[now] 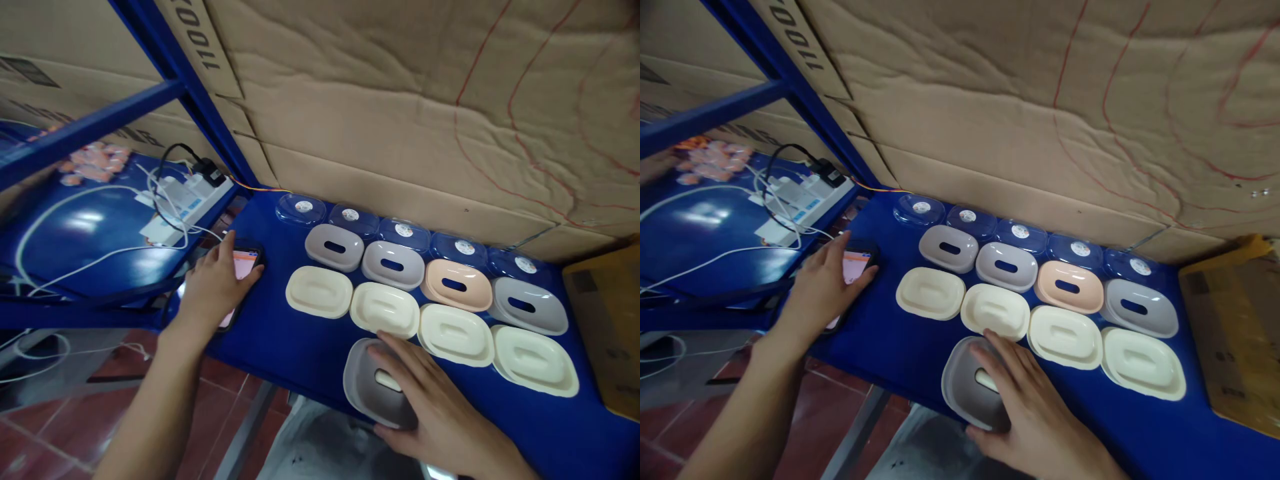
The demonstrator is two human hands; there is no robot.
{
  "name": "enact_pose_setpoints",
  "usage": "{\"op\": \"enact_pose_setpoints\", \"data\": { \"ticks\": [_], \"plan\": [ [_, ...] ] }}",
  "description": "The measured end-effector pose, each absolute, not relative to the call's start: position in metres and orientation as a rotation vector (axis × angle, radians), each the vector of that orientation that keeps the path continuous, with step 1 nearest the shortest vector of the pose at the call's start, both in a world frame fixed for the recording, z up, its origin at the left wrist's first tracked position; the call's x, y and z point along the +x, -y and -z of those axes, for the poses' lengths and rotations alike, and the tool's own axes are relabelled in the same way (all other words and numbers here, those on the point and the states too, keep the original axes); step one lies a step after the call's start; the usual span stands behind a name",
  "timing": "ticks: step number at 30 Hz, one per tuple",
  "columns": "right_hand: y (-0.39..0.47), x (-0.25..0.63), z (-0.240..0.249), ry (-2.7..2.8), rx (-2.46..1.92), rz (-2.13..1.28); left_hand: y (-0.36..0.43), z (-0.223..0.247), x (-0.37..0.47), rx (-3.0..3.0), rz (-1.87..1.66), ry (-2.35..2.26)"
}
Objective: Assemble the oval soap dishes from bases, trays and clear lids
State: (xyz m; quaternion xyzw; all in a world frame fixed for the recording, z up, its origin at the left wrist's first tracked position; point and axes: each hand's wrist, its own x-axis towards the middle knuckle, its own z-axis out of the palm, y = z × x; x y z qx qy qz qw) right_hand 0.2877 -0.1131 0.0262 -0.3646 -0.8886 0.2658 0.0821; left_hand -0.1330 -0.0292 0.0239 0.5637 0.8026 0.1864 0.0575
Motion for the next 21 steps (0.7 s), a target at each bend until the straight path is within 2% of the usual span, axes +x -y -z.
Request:
{"op": "enact_pose_setpoints", "data": {
  "ticks": [3, 6, 8, 14, 21],
  "plan": [
    [0.11, 0.279, -0.039, 2.46, -1.142, -0.816, 0.059, -0.03, -0.093, 1.779, -1.028, -1.831],
    [0.103, 0.261, -0.06, 2.348, -1.088, -0.862, 0.098, -0.025, -0.042, 1.361, -1.054, -0.898],
    [0.095, 0.246, -0.071, 2.368, -1.001, -0.889, 0.118, -0.014, -0.015, 1.092, -1.02, -0.619],
    [0.06, 0.196, -0.071, 2.396, -0.932, -1.067, 0.135, 0.015, 0.011, 0.589, -1.378, -0.688],
    [0.039, 0.157, -0.069, 2.314, -0.847, -1.285, 0.147, 0.03, -0.004, 0.424, -1.524, -0.868]
  ]
}}
